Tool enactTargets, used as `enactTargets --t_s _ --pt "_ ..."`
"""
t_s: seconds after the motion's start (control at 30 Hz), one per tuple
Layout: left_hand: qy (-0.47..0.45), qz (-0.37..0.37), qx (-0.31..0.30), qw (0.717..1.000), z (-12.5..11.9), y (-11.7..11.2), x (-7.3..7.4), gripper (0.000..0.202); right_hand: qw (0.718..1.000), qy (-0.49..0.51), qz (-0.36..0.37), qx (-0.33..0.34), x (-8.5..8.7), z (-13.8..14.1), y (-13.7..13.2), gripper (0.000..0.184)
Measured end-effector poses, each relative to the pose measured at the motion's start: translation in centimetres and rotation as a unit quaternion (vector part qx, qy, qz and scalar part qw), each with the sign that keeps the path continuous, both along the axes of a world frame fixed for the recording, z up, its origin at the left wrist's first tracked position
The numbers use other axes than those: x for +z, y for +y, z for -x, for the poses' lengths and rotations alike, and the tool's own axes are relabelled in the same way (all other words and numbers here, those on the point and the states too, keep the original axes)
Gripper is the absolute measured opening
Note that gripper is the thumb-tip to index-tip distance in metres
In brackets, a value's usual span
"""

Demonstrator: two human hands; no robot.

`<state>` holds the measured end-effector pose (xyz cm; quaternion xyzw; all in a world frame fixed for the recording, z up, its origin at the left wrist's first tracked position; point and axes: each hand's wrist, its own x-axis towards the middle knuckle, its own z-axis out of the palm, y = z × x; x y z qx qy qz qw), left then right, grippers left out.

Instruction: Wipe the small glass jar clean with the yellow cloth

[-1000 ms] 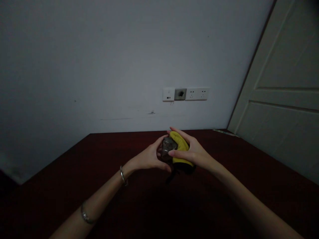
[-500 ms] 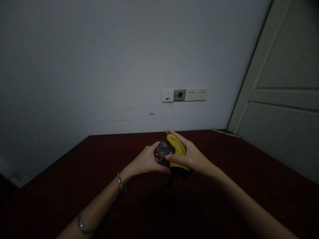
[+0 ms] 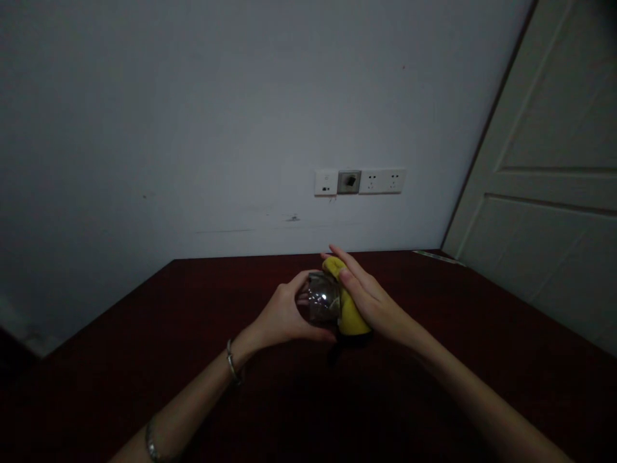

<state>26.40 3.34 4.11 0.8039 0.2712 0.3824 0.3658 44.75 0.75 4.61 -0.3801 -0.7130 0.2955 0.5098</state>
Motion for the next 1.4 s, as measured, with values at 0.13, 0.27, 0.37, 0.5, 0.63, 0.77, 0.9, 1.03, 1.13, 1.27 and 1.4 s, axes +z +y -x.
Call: enactTargets --t_s 0.13,0.27,0.37,0.5,0.63,0.77,0.9,1.03,1.13,1.27,1.4 --pt "0.024 -0.061 0.004 0.998 0.3 -0.1 0.0 0.089 0.997 0.070 0.015 -0.008 0.0 0.7 0.1 0.042" --pt "0.040 -0.105 0.021 0.993 0.5 -0.2 0.0 0.091 0.988 0.147 -0.011 -0.044 0.1 1.9 -0.5 0.034" --pt "0.049 -0.111 0.025 0.992 0.5 -0.4 0.1 0.091 0.987 0.142 -0.061 -0.044 0.4 2.0 -1.2 0.030" --pt "0.066 -0.125 0.028 0.990 0.7 -0.7 0.2 0.094 0.987 0.050 -0.155 -0.014 1.1 0.9 -1.6 0.026" --pt "0.071 -0.136 0.025 0.988 0.7 -0.8 0.1 0.092 0.980 0.009 -0.197 0.009 1.5 0.0 -1.5 0.031" --pt "0.065 -0.135 0.030 0.988 0.6 -0.7 -0.1 0.094 0.986 0.017 -0.165 -0.009 1.5 0.2 -1.1 0.028" --pt "0.074 -0.137 0.039 0.987 0.7 -0.8 -0.1 0.096 0.992 0.053 -0.113 -0.015 1.2 0.6 -0.6 0.023" --pt "0.074 -0.140 0.039 0.987 0.9 -0.7 -0.1 0.095 0.993 0.057 -0.107 -0.015 1.2 0.8 -0.8 0.024" --pt "0.074 -0.144 0.029 0.986 1.0 -0.5 -0.2 0.093 0.987 0.021 -0.161 -0.016 1.5 1.0 -1.6 0.028" --pt "0.078 -0.145 0.024 0.986 1.1 -0.5 -0.3 0.094 0.981 -0.009 -0.191 -0.009 1.8 1.0 -2.2 0.032" --pt "0.075 -0.169 0.015 0.983 1.0 -1.0 0.2 0.093 0.991 0.036 -0.125 -0.007 1.6 0.7 -1.5 0.023"
